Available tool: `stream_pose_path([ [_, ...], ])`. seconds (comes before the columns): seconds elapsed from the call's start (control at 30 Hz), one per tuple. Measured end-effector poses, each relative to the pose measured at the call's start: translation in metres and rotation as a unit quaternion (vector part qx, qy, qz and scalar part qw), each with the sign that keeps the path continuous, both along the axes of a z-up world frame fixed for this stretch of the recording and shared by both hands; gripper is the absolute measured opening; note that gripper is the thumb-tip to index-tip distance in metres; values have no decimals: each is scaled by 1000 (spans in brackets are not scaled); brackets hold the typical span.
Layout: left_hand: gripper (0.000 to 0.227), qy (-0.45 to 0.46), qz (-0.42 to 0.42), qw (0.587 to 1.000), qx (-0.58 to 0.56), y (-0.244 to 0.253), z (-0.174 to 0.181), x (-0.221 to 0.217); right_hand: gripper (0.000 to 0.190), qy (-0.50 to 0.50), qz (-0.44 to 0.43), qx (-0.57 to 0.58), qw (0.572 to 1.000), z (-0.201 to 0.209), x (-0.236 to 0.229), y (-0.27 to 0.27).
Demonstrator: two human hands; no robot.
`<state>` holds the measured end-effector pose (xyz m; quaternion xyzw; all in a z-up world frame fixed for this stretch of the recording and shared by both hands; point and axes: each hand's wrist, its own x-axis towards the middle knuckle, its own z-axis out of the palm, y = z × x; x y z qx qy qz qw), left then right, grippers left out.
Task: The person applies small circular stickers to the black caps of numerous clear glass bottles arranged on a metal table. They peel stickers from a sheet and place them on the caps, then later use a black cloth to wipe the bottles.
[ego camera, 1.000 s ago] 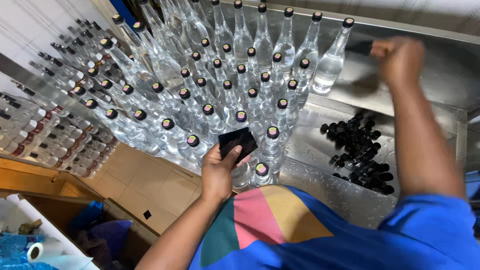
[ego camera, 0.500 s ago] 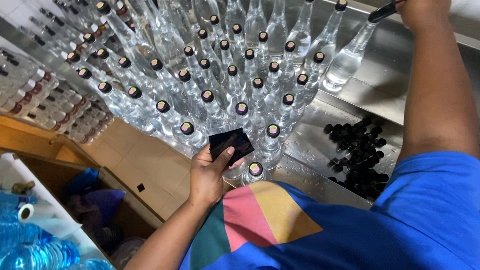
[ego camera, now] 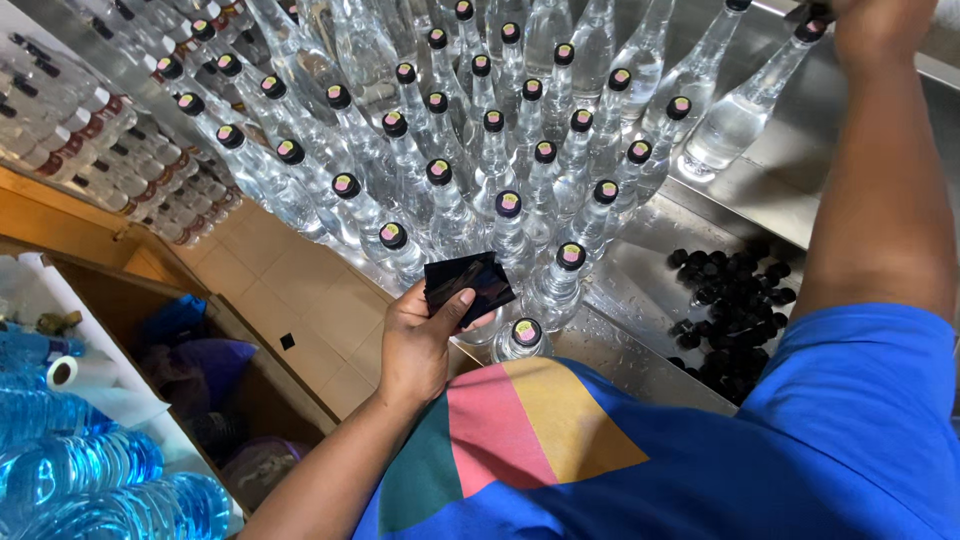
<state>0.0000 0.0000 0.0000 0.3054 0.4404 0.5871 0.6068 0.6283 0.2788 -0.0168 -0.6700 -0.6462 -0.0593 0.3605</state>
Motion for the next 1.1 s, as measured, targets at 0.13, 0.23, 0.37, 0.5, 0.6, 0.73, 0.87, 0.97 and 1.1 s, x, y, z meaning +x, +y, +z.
stream_pose_path([
  [0.13,34,20,-69,997,-10,2,-9,-2,21,-19,22,34,999,-69,62,64],
  [0.23,33,15,-69,997,-27,0,-2,0,15,-53,-5,88,995,-87,79,69],
  [0.37,34,21,-67,998,0,0,-4,-3,14,-57,-184,176,965,-106,96,68],
  [0.5,26,23,-51,998,35,0,5,-5,30,-142,-264,126,946,-207,161,96],
  [0.6,26,29,-32,999,11,-3,6,-9,53,-446,-184,-320,815,-245,60,64],
  [0.73,27,43,-37,998,21,-4,1,-14,62,499,-221,-160,822,-158,-25,-12],
  [0.87,32,48,-29,998,27,-4,-5,-16,80,548,-237,-90,797,-173,-30,2],
  [0.97,32,63,-23,998,22,-5,-4,-13,99,515,-242,-138,811,-150,-45,-9],
  [1.1,33,66,-17,998,11,-5,-1,-11,120,497,-226,-195,815,-156,-34,-1],
])
